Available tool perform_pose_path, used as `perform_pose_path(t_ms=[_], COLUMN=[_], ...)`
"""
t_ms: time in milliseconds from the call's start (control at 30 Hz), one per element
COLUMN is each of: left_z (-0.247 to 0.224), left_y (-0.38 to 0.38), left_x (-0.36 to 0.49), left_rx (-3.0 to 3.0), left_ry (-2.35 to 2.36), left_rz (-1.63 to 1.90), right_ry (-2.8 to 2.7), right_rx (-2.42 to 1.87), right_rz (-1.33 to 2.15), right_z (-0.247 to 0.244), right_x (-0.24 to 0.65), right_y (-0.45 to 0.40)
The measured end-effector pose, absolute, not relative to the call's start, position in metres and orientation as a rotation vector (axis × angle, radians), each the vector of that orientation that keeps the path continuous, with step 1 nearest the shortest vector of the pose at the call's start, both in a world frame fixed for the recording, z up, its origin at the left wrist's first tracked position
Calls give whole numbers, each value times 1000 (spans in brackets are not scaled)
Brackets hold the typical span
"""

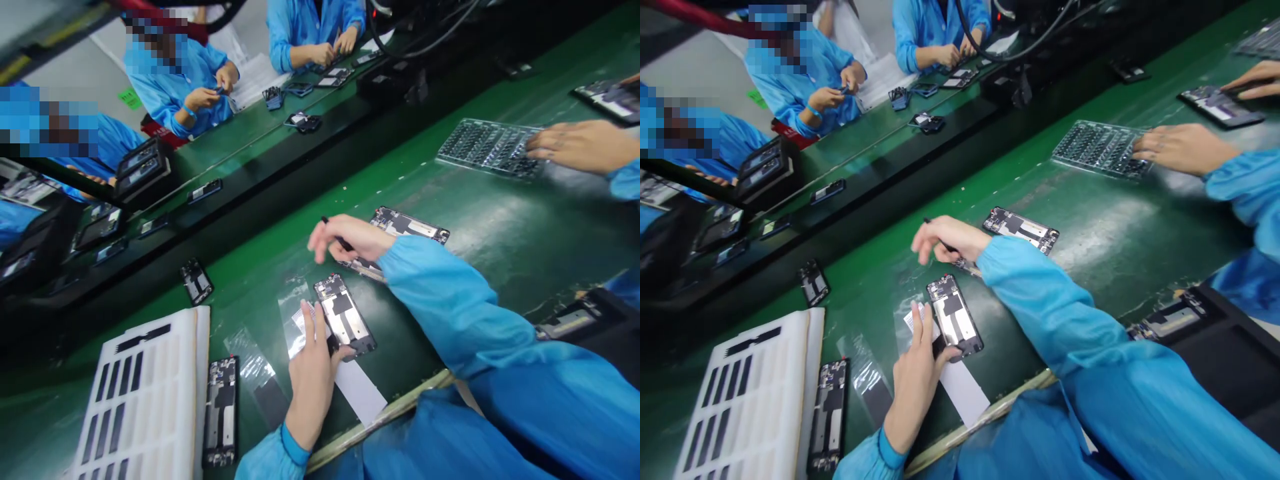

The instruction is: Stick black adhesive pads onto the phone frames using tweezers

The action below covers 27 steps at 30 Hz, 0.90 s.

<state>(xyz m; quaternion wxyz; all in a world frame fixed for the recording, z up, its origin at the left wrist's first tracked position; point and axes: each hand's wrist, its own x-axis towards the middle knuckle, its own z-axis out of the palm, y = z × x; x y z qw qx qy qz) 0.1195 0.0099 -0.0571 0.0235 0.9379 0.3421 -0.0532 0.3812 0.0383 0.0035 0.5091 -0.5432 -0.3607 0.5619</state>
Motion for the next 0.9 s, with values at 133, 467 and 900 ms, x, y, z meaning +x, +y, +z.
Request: perform_pose_path(t_ms=[133, 467, 900], left_z=[-55, -43, -52], left_y=[8, 23, 17], left_x=[100, 44, -23], left_rx=[2622, 2277, 2426], left_ry=[1166, 1501, 1561], left_rz=[201, 547, 599], right_ry=[-1358, -1496, -1187], right_rx=[-2216, -2669, -2409], right_rz=[754, 644, 499], right_z=[-15, -57, 1], right_x=[326, 291, 369], right_y=[-20, -42, 153])
